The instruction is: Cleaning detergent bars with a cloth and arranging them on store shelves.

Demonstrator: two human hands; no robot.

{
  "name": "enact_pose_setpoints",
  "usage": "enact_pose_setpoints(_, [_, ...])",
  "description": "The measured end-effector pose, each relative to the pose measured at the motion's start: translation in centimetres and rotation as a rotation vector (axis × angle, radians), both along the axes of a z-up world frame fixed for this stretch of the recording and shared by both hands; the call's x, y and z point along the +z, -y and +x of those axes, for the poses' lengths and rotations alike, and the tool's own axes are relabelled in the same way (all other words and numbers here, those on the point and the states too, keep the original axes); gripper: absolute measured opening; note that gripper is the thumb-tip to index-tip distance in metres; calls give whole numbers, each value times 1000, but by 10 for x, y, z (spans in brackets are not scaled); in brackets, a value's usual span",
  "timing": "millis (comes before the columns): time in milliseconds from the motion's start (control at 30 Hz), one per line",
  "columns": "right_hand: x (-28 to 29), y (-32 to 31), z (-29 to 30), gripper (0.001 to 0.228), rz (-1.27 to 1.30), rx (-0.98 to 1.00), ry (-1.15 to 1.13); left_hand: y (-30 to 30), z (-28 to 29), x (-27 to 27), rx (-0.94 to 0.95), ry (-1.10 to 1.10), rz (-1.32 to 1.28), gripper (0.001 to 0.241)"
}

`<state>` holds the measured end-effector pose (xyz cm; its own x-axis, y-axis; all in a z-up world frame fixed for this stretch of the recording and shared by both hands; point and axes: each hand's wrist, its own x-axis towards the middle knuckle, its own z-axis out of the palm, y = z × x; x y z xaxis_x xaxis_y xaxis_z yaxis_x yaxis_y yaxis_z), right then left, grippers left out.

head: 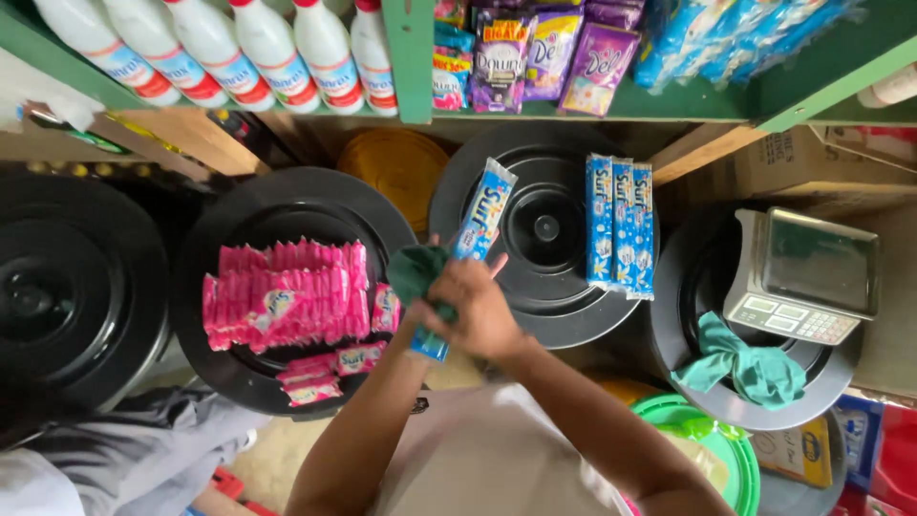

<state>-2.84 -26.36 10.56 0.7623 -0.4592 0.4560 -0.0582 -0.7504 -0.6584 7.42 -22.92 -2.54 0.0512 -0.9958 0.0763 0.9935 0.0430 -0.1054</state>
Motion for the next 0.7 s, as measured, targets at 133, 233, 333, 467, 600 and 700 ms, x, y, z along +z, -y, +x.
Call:
enact_pose_setpoints(133, [14,38,31,21,-137,-253,137,-12,22,0,4,-43,-202,58])
enact_pose_setpoints(233, [32,24,43,23,50,-483,119,-8,41,15,-76,-119,-273,60])
enact_pose_setpoints(333, [45,-17,40,30,-61,-265,95,-2,54,77,-51,39,-194,63])
enact_pose_setpoints(467, [42,-48,28,27,-163,-46,-24,-11,51,127,50,152,75,73])
enact_pose_setpoints(600, [42,-5,35,16,-155,-76,-21,11,65,5,107,205,27,67])
enact_pose_setpoints(700, [53,45,49,11,-177,-334,110,-2,43,72,111,219,33,62])
